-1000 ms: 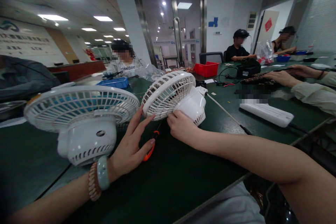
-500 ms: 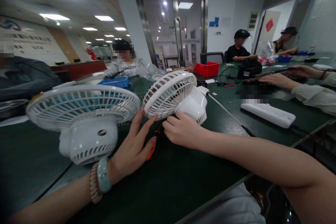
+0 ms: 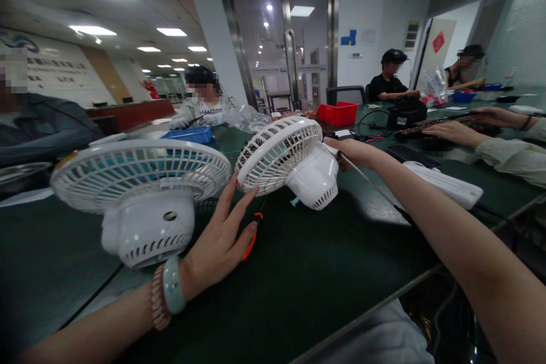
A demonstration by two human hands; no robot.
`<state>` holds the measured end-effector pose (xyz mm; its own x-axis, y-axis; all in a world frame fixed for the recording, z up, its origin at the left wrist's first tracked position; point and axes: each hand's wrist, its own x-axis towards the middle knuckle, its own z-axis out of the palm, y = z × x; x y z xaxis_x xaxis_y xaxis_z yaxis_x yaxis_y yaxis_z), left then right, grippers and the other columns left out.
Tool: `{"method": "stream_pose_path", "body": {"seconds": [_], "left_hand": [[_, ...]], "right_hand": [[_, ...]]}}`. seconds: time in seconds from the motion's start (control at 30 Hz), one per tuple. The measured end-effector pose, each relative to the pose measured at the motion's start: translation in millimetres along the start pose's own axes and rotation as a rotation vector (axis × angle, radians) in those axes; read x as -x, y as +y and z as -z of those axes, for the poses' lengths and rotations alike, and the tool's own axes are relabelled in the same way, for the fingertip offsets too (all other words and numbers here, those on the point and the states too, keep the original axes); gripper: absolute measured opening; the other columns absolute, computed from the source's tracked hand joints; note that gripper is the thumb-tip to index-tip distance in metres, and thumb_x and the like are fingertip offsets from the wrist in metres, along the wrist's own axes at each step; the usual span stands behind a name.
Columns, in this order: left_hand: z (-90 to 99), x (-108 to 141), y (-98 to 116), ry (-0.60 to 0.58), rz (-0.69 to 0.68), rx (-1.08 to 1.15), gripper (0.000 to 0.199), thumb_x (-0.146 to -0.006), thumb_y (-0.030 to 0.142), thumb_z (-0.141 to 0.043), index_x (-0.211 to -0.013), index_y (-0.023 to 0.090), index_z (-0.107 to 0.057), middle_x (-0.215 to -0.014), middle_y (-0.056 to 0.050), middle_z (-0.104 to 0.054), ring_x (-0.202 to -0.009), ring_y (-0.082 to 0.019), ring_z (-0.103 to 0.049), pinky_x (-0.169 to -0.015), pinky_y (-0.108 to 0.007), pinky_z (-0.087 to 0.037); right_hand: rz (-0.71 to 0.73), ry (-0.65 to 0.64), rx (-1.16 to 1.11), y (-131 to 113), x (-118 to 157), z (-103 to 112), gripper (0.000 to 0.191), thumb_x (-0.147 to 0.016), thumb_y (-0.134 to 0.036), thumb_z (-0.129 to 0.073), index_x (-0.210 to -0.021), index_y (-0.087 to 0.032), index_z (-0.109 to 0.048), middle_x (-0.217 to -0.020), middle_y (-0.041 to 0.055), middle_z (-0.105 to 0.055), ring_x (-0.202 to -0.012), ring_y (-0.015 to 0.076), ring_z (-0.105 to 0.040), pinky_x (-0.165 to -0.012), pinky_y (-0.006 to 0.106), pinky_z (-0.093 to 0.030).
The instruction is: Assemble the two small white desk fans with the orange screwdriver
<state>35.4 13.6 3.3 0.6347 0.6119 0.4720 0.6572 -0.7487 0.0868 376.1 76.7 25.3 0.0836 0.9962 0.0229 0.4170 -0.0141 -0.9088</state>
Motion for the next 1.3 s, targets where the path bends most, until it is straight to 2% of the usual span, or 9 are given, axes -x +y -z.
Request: {"method": "stream_pose_path", "body": {"seconds": [0.07,0.1,0.2,0.33,0.6,0.77,0.93,1.13,1.3], "left_hand": [[-0.1,0.1,-0.2,-0.001,0.000,-0.003,0.059,-0.083,0.021,-0.040,-0.138,0.021,-0.020,-0.149,-0.007,0.008,-0.136,-0.030,-0.005,-0.107,-0.049,-0.022],[0.0,0.1,-0.3,-0.002,-0.001,-0.003,0.059,-0.083,0.021,-0.041,-0.138,0.021,-0.020,-0.149,-0.007,0.007,-0.136,-0.030,-0.005,-0.107,-0.049,-0.022],[0.4,-0.1,-0.1,-0.007,-0.007,0.005,0.061,-0.082,0.020,-0.042,-0.138,0.022,-0.019,-0.149,-0.007,0.005,-0.135,-0.030,-0.006,-0.107,-0.051,-0.023],[0.9,-0.2,-0.1,-0.007,-0.012,0.017,0.062,-0.081,0.019,-0.043,-0.139,0.021,-0.020,-0.149,-0.008,0.006,-0.135,-0.030,-0.006,-0.106,-0.050,-0.023],[-1.7,0.1,-2.1,-0.048,0.056,0.058,0.058,-0.085,0.026,-0.040,-0.138,0.018,-0.020,-0.149,-0.008,0.008,-0.135,-0.028,-0.002,-0.108,-0.047,-0.020],[-3.4,0.8,-3.1,-0.084,0.079,0.077,0.055,-0.085,0.029,-0.039,-0.137,0.019,-0.024,-0.149,-0.008,0.007,-0.135,-0.029,-0.005,-0.107,-0.048,-0.023],[-3.4,1.7,-3.0,-0.118,0.060,0.065,0.052,-0.086,0.030,-0.037,-0.135,0.020,-0.028,-0.149,-0.008,0.002,-0.135,-0.027,-0.009,-0.108,-0.044,-0.025],[-4.7,1.5,-3.2,-0.072,0.013,-0.074,0.047,-0.083,0.031,-0.042,-0.128,0.016,-0.041,-0.143,-0.013,-0.024,-0.133,-0.029,-0.021,-0.105,-0.047,-0.031],[-5.0,2.5,0.9,-0.028,-0.116,-0.264,0.033,-0.081,0.021,-0.044,-0.111,0.015,-0.056,-0.126,-0.011,-0.048,-0.125,-0.028,-0.035,-0.099,-0.046,-0.039]], "right_hand": [[-0.074,-0.322,-0.179,11.4,-0.4,3.6,0.037,-0.067,-0.045,-0.064,-0.087,-0.015,-0.057,-0.079,0.0089,-0.064,-0.071,0.0211,-0.061,-0.068,0.040,-0.049],[-0.085,-0.418,-0.251,15.7,1.0,3.9,0.037,-0.065,-0.038,-0.068,-0.091,-0.015,-0.056,-0.080,0.0085,-0.065,-0.072,0.0206,-0.062,-0.070,0.041,-0.050],[-0.114,-0.515,-0.458,20.7,7.1,-2.6,0.041,-0.065,-0.027,-0.068,-0.101,-0.016,-0.052,-0.087,0.0071,-0.067,-0.078,0.0199,-0.064,-0.078,0.045,-0.048],[-0.116,-0.396,-0.618,14.7,15.3,-23.5,0.038,-0.069,-0.022,-0.061,-0.105,-0.017,-0.051,-0.096,0.0072,-0.067,-0.090,0.0197,-0.063,-0.087,0.044,-0.045],[-0.027,-0.079,-0.610,2.2,30.4,-53.2,0.039,-0.070,-0.025,-0.052,-0.108,-0.015,-0.053,-0.097,0.0109,-0.066,-0.092,0.0247,-0.062,-0.084,0.044,-0.047],[-0.010,0.045,-0.678,-4.2,34.8,-53.0,0.043,-0.063,-0.020,-0.056,-0.106,-0.015,-0.055,-0.093,0.0081,-0.068,-0.086,0.0241,-0.063,-0.083,0.042,-0.048],[0.077,0.089,-0.710,-5.1,35.4,-43.0,0.048,-0.058,-0.019,-0.057,-0.106,-0.015,-0.055,-0.089,0.0066,-0.069,-0.081,0.0253,-0.064,-0.080,0.042,-0.049],[0.081,0.155,-0.700,-5.6,35.6,-37.0,0.046,-0.057,-0.020,-0.060,-0.102,-0.014,-0.057,-0.083,0.0062,-0.069,-0.074,0.0242,-0.064,-0.075,0.040,-0.051],[0.131,0.222,-0.743,-5.4,32.9,-34.6,0.041,-0.052,-0.017,-0.064,-0.093,-0.016,-0.059,-0.080,0.0029,-0.069,-0.071,0.0229,-0.064,-0.070,0.037,-0.052]]}}
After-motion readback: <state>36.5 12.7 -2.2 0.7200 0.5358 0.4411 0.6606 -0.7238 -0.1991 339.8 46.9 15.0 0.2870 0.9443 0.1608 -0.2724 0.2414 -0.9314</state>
